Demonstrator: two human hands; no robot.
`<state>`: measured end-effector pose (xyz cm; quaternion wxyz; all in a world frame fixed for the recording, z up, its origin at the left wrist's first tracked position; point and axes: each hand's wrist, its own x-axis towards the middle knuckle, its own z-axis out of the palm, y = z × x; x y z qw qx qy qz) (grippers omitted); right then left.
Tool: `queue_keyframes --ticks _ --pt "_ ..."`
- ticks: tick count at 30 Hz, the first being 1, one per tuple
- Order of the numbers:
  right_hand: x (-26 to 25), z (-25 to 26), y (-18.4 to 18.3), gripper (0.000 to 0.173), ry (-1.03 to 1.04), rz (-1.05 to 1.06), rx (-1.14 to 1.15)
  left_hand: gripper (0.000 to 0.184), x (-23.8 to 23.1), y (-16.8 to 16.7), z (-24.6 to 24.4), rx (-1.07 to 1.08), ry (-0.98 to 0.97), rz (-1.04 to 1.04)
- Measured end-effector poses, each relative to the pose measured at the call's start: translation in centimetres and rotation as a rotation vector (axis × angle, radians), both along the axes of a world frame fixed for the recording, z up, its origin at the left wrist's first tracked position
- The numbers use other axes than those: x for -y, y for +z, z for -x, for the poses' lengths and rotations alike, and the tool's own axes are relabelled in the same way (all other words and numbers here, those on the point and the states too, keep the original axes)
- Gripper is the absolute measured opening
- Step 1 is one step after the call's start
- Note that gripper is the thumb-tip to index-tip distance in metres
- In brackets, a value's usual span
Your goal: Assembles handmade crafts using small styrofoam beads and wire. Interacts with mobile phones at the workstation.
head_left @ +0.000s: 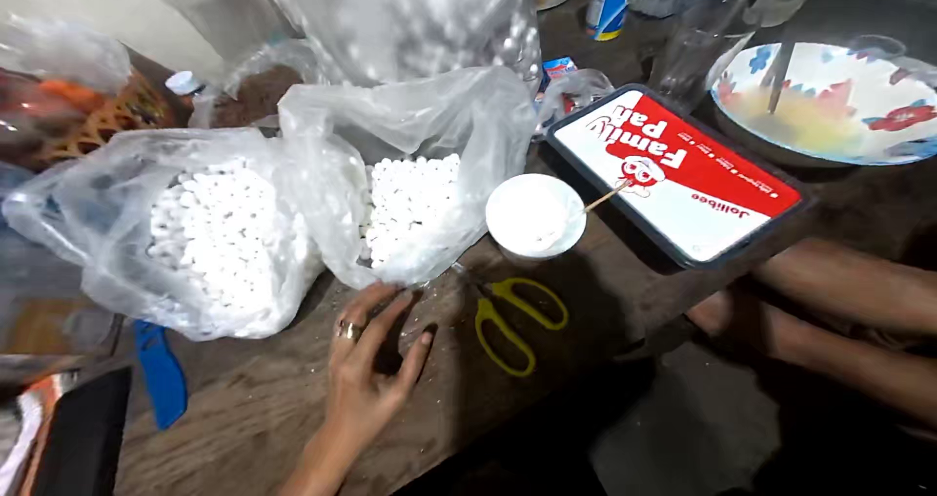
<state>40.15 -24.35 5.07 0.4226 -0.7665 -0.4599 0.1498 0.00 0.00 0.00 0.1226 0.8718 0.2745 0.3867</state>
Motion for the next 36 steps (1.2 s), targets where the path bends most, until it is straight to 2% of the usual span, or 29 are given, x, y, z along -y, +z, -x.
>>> queue_keyframes --ticks 1,2,4,6,8,9,12,14,18,21,23,28,32,36 --pt "1.8 -3.1 -1.7 0.016 0.337 -0.278 0.083 0.04 -0.8 0.3 0.1 0.006 0.013 -0.049" --pt "1.0 -0.1 -2.1 0.016 0.249 -0.489 0.179 0.039 -1.6 0.5 0.4 -0.004 0.027 -0.108" --pt "-3.2 8.7 -0.5 0.021 0.184 -0.6 0.432 0.04 -3.7 1.2 1.2 -0.099 0.013 -0.247" --pt "-7.7 15.2 0.1 0.028 0.286 -0.579 0.599 0.049 -5.8 2.5 2.1 -0.299 -0.055 -0.331" --pt "-12.3 18.2 0.1 0.028 0.393 -0.575 0.661 0.053 -7.3 3.8 2.5 -0.481 -0.129 -0.35" --pt "-14.5 18.9 0.0 0.029 0.44 -0.552 0.668 0.047 -8.0 4.4 2.3 -0.535 -0.162 -0.367" --pt "-19.6 20.5 -0.1 0.03 0.53 -0.398 0.679 0.013 -10.2 6.4 0.9 -0.584 -0.235 -0.381" --pt "-21.4 21.1 -0.3 0.024 0.522 -0.348 0.631 0.008 -11.8 7.8 -0.2 -0.514 -0.187 -0.324" --pt "-21.4 21.4 -1.7 0.019 0.465 -0.309 0.589 0.021 -13.4 9.4 -2.2 -0.348 -0.031 -0.1" --pt "-20.6 21.8 -2.3 0.02 0.438 -0.333 0.635 0.023 -13.6 9.8 -3.5 -0.284 0.034 0.041" --pt "-21.1 22.6 -2.2 0.018 0.454 -0.272 0.64 0.024 -13.7 10.2 -4.2 -0.264 0.062 0.097" --pt "-24.8 24.0 -2.1 0.02 0.478 0.169 0.647 0.023 -13.1 10.0 -4.5 -0.318 0.074 0.11" --pt "-24.8 23.8 -2.2 0.017 0.519 0.116 0.629 0.023 -13.1 10.1 -3.4 -0.355 0.056 0.082" --pt "-23.3 22.6 -1.6 0.02 0.43 0.11 0.593 0.024 -13.0 9.9 -2.9 -0.4 0.029 0.082"
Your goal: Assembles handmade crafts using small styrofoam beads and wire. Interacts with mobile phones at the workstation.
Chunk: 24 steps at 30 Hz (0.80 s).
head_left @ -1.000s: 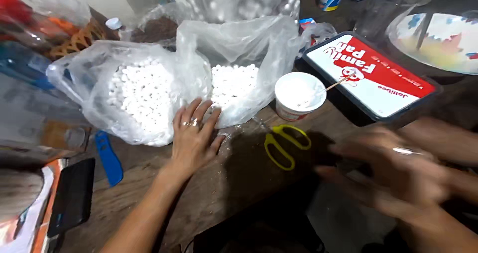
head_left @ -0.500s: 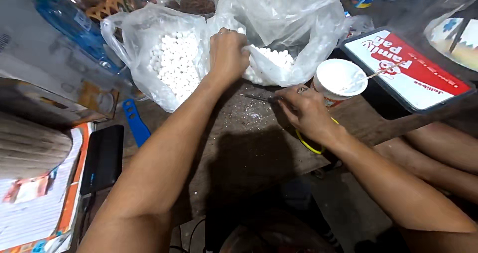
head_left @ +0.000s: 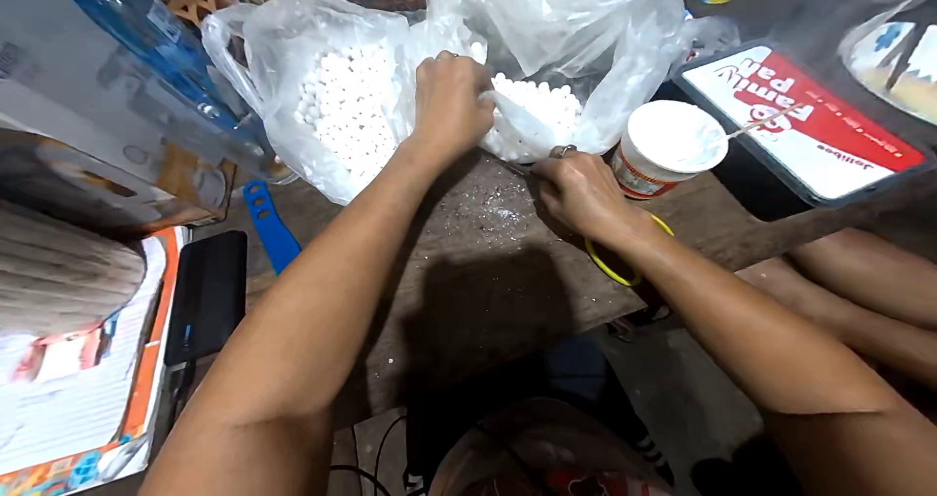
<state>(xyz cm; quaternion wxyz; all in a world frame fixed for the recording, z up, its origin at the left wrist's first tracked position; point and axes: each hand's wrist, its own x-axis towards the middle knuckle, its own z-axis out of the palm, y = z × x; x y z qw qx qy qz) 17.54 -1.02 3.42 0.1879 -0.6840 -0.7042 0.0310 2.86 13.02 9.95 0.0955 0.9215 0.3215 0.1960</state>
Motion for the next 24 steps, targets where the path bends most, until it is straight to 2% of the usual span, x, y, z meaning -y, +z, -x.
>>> queue_keyframes --ticks 4,7,8,10,11,13,16,19,21,24 --pt "2.0 -1.0 -0.5 0.012 -0.063 -0.029 0.055 0.025 1.9 -0.8 0.6 -0.134 -0.048 -0.002" --pt "3.1 -0.8 -0.1 0.011 -0.063 0.004 0.062 0.017 3.9 -3.0 1.5 -0.195 -0.12 -0.106" --pt "3.6 -0.5 0.5 0.012 -0.04 0.002 0.074 0.017 4.4 -4.1 2.1 -0.169 -0.141 -0.163" --pt "4.4 0.0 2.6 0.017 0.029 -0.073 0.073 0.034 5.2 -5.6 3.9 -0.031 -0.187 -0.218" --pt "4.3 0.0 3.8 0.019 0.077 -0.175 0.063 0.04 5.7 -6.3 5.0 0.073 -0.186 -0.256" --pt "2.8 0.2 6.9 0.026 0.16 -0.353 0.024 0.04 7.0 -7.9 7.1 0.295 -0.166 -0.325" --pt "-2.9 1.3 12.2 0.028 0.257 -0.42 -0.101 0.035 8.1 -9.3 9.7 0.402 -0.129 -0.34" --pt "-13.4 2.5 15.4 0.025 0.212 -0.396 -0.192 0.033 8.4 -10.5 10.4 0.434 -0.1 -0.337" --pt "-20.9 3.1 15.6 0.027 0.098 -0.22 -0.201 0.033 8.6 -10.9 10.3 0.442 -0.092 -0.331" --pt "-30.3 3.2 12.9 0.045 -0.021 0.026 -0.223 0.031 8.9 -11.0 10.1 0.477 -0.094 -0.289"
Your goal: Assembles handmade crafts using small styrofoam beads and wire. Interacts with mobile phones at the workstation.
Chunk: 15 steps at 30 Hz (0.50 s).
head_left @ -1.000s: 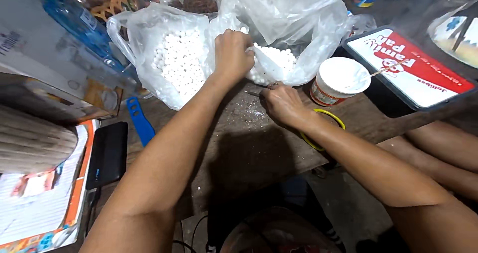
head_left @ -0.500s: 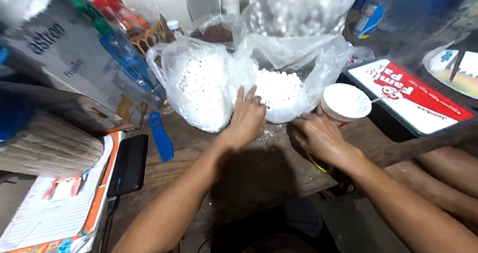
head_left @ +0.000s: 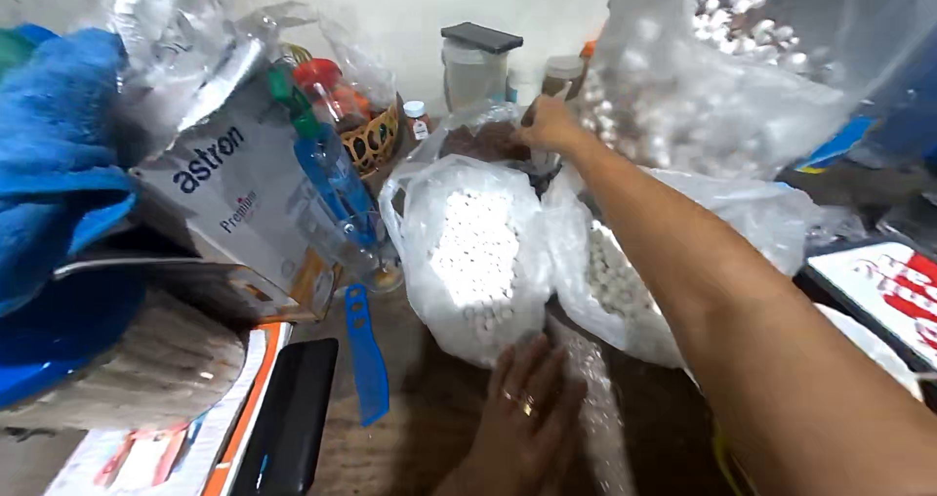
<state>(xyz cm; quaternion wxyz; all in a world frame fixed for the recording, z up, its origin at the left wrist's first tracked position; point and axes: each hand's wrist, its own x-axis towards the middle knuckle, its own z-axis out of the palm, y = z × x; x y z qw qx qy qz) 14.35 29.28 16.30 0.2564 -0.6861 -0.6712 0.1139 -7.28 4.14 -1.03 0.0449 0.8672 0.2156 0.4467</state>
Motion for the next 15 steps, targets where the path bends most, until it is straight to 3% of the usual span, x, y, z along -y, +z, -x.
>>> queue_keyframes --ticks 5,8,12,15 --pt "-9.0 -0.4 -3.4 0.079 0.003 0.177 0.117 0.023 0.4 0.5 -0.1 0.026 -0.013 0.152" --pt "-11.4 0.7 -4.9 0.099 0.094 0.223 0.157 0.022 0.4 0.2 -0.1 0.023 -0.015 0.179" --pt "-10.6 2.3 -3.7 0.078 0.22 0.265 0.275 0.021 0.7 0.3 -0.1 0.009 -0.012 0.197" --pt "-9.6 2.0 -2.9 0.075 0.193 0.342 0.319 0.019 0.7 0.4 -0.1 -0.001 -0.003 0.197"
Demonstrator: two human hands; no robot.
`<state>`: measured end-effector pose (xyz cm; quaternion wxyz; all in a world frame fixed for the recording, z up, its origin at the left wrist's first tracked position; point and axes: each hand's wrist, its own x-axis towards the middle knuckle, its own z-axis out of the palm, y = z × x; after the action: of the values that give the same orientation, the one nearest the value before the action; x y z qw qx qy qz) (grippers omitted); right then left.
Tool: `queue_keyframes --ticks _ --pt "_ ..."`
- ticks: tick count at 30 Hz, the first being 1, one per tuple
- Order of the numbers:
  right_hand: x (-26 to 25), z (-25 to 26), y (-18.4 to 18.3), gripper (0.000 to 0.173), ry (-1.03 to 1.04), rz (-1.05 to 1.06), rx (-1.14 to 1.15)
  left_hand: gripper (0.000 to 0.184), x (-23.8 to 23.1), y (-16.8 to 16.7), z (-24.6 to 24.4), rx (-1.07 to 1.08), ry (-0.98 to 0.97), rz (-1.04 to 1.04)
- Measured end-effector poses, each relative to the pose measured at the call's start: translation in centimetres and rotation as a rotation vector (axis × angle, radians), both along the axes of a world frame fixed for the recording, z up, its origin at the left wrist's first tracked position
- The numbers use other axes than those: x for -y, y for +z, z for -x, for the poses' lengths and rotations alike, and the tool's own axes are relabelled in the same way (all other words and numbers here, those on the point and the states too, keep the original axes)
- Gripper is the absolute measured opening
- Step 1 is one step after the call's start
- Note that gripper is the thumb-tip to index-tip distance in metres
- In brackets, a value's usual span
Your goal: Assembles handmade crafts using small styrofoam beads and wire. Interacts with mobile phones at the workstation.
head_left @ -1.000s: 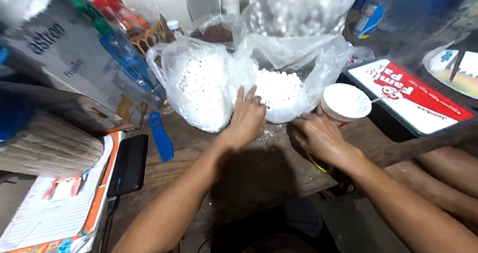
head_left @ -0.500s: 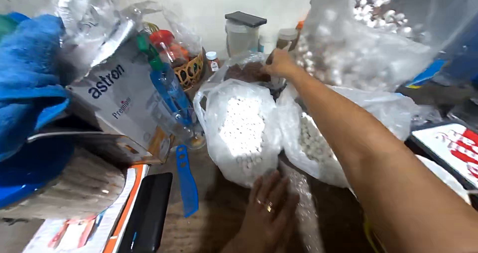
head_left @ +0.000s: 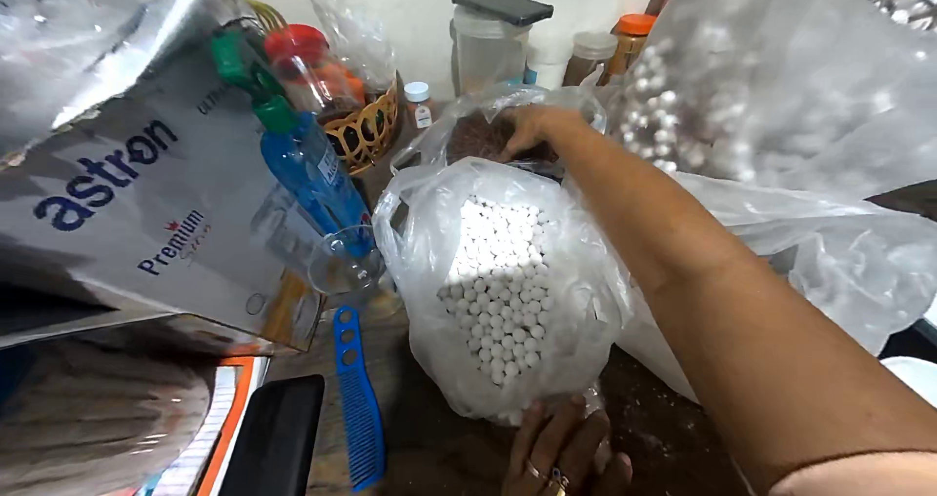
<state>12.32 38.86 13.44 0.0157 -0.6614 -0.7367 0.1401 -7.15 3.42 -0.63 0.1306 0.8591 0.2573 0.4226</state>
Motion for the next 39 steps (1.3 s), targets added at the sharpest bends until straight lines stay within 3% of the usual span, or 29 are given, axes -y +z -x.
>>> queue_keyframes --ticks 4,8,11,23,28,32,36,39 --pt "0.0 0.2 -0.8 0.051 0.074 -0.073 0.001 0.018 -0.1 0.1 0.0 -0.006 0.0 -0.005" --pt "0.5 -1.2 1.0 0.033 0.052 -0.193 -0.146 0.017 -0.2 0.0 0.1 -0.008 0.005 -0.024" --pt "0.7 -2.6 2.2 0.036 -0.011 -0.269 -0.286 0.017 -0.3 -0.1 0.1 -0.002 0.004 -0.031" --pt "2.5 -3.0 2.8 0.033 0.03 -0.366 -0.393 0.018 -0.3 -0.2 0.2 0.018 -0.023 -0.025" --pt "4.5 -3.1 3.8 0.036 -0.193 -0.24 -0.745 0.02 -0.5 -0.6 0.2 0.013 -0.02 -0.084" --pt "7.0 -3.7 6.0 0.037 -0.283 -0.273 -0.952 0.021 -0.8 -1.1 0.3 0.033 -0.031 -0.131" --pt "11.5 -4.4 8.9 0.034 -0.223 -0.309 -1.022 0.023 -1.1 -1.1 0.5 0.042 -0.041 -0.165" --pt "17.2 -4.3 10.4 0.014 -0.105 -0.278 -1.081 0.026 -1.7 -0.7 0.9 0.049 -0.03 -0.191"
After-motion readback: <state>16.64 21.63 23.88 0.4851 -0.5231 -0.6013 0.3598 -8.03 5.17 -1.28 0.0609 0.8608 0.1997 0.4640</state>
